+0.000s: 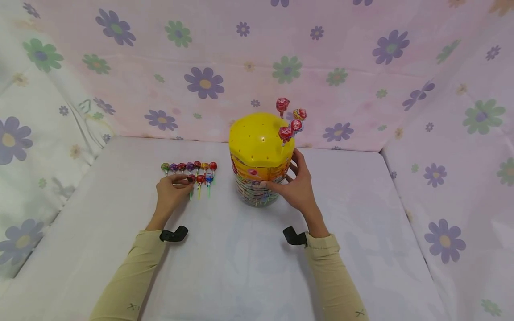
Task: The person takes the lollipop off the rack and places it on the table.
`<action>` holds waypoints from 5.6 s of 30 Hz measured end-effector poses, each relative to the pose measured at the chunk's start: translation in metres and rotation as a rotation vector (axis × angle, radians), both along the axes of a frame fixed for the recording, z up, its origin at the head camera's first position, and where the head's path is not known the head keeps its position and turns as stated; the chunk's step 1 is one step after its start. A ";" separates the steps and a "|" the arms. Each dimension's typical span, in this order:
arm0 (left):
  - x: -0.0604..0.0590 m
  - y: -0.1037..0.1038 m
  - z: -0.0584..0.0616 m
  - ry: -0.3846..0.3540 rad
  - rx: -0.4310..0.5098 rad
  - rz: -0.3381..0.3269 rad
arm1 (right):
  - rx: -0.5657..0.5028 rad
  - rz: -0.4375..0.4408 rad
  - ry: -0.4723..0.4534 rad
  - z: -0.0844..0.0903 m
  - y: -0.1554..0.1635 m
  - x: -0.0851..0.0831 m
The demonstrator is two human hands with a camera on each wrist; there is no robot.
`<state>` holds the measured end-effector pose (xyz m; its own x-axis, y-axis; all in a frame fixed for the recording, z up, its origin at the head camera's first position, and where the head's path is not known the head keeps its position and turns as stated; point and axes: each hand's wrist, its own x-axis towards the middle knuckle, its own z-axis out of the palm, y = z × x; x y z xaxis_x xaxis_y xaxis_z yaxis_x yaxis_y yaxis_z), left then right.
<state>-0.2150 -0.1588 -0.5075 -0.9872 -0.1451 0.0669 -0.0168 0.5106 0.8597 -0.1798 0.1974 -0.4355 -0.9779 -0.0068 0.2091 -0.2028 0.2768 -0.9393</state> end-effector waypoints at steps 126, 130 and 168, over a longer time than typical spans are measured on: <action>0.004 -0.019 0.037 0.031 0.136 -0.105 | -0.003 0.005 0.014 -0.001 0.000 0.000; 0.001 -0.024 0.023 -0.061 0.072 -0.072 | 0.001 0.002 0.011 -0.002 0.000 0.001; 0.000 -0.015 0.039 0.098 0.009 -0.123 | 0.003 -0.010 0.000 0.001 -0.002 0.001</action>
